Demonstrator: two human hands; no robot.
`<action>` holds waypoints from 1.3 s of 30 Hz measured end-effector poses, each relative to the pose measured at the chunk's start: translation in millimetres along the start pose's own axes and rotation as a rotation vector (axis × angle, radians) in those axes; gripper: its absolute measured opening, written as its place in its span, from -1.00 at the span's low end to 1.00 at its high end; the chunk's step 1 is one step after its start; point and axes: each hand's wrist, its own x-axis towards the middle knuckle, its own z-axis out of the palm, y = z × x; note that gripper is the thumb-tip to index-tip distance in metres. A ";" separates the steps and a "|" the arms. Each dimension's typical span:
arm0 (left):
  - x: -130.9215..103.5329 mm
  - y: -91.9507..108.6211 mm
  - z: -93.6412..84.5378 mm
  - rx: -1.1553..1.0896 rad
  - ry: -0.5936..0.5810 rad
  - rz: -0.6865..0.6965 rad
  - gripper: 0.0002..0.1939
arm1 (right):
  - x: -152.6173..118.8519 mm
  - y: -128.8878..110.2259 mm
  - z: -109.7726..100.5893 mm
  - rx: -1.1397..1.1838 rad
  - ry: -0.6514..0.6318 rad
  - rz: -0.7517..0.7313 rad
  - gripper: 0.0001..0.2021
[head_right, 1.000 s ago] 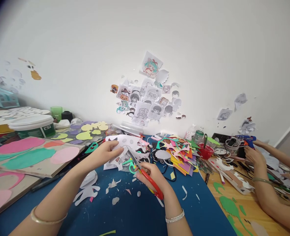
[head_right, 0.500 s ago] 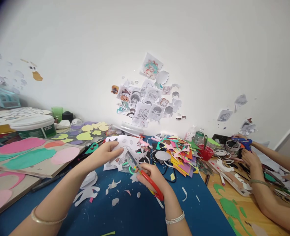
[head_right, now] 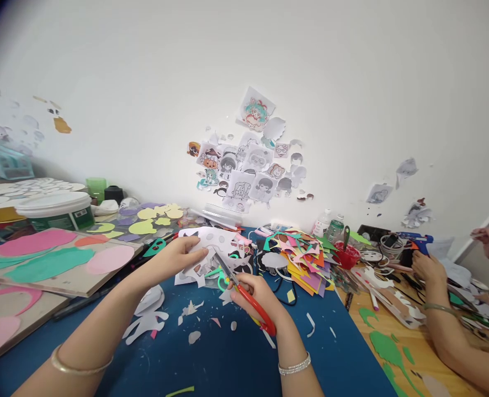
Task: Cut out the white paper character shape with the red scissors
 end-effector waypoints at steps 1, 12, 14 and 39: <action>-0.1 0.2 -0.2 0.006 -0.005 -0.002 -0.63 | -0.1 -0.1 -0.1 0.000 -0.004 0.000 -0.82; -1.6 3.6 -1.4 0.006 -0.006 -0.002 -0.66 | -0.2 0.9 -0.9 -0.023 -0.021 0.004 -0.82; -1.7 3.7 -2.0 0.020 -0.013 -0.004 -0.65 | 0.0 2.1 -1.1 -0.037 -0.019 0.000 -0.84; -6.2 1.8 -17.3 -0.470 -0.256 -0.022 -0.72 | 4.2 12.9 4.1 0.088 0.116 0.009 -0.83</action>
